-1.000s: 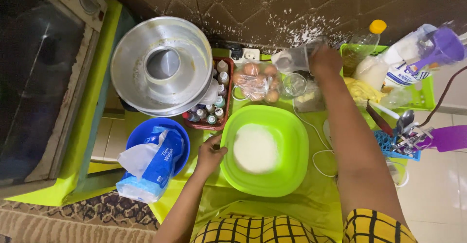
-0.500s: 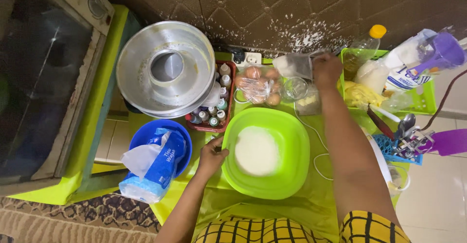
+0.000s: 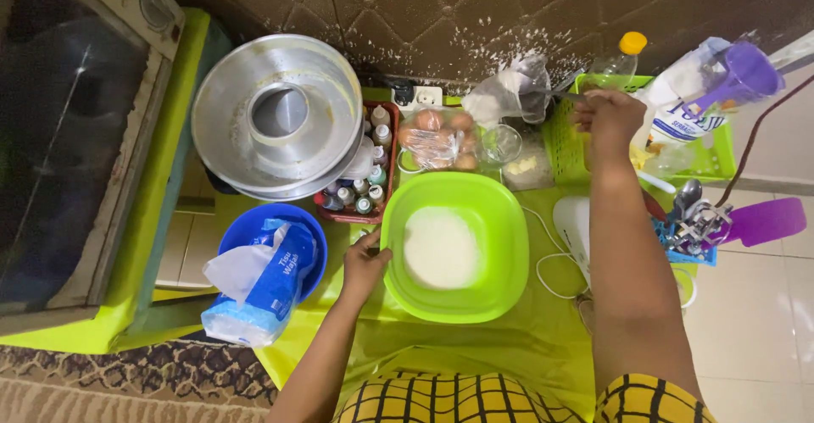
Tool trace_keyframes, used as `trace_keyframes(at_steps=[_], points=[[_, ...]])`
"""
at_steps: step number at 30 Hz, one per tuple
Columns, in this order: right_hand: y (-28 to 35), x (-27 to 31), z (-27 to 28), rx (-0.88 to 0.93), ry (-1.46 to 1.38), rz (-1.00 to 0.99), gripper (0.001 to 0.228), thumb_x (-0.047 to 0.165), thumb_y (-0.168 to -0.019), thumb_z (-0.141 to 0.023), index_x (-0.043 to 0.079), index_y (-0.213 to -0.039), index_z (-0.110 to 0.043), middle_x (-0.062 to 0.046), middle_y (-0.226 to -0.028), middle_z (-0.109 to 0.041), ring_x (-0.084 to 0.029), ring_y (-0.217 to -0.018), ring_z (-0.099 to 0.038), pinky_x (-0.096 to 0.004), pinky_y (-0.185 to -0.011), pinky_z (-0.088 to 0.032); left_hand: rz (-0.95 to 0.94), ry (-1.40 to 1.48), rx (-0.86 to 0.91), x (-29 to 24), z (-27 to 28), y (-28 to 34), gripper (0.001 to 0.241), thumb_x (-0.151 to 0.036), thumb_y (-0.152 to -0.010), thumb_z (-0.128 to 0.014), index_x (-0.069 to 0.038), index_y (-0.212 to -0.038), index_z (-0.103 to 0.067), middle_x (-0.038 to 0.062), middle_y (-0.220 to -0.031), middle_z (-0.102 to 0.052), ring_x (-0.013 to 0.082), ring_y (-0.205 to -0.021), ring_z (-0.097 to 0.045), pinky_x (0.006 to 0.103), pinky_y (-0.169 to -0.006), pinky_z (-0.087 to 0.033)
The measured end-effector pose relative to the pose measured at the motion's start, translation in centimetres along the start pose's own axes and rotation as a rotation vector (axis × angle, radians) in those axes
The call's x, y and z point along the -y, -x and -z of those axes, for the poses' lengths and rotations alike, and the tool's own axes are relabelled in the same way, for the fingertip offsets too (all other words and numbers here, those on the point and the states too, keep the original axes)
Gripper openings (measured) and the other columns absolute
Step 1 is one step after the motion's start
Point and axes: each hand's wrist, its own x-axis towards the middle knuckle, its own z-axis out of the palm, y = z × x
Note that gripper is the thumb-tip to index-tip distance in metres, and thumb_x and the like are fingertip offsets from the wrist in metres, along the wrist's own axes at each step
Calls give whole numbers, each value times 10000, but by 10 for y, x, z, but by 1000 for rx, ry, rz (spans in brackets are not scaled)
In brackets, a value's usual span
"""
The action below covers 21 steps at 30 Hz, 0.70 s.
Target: Measuring and pouring ingredients like flour and sugar into a bowl for baking.
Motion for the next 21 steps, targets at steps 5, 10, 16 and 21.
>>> trace_keyframes(at_steps=[5,10,16,21], points=[[19,7,17,-32,-30,-2,105,74,-969,-587,116,-970,-683,-96,-796,-758,-167,-571,-757,-236,-452,-573,22,96,9,9,-2,-3,556,26,-728,-729,-56,-1278,-727,153,-1045,-769,180,-951,-687,349,-860,-603],[64,40,35,-19,-100,39,100,63,-951,-589,140,-964,-652,-55,-774,-745,-126,-565,-749,-203,-453,-574,34,69,23,13,1,-6,553,13,-741,-747,-96,-1284,-729,167,-984,-780,179,-867,-708,346,-780,-618],[137,65,58,49,-30,120,131,49,-1023,-599,57,-1049,-727,-40,-821,-737,-97,-536,-664,-164,-492,-480,6,9,97,14,3,-9,589,38,-783,-707,-120,-1350,-693,44,-796,-672,127,-602,-515,256,-567,-452],[188,22,61,233,93,153,185,-18,-975,-701,76,-1134,-712,-46,-922,-709,-137,-642,-691,-190,-556,-502,23,3,101,7,4,-7,540,-20,-796,-709,-94,-1331,-701,44,-745,-668,119,-566,-508,249,-539,-446]])
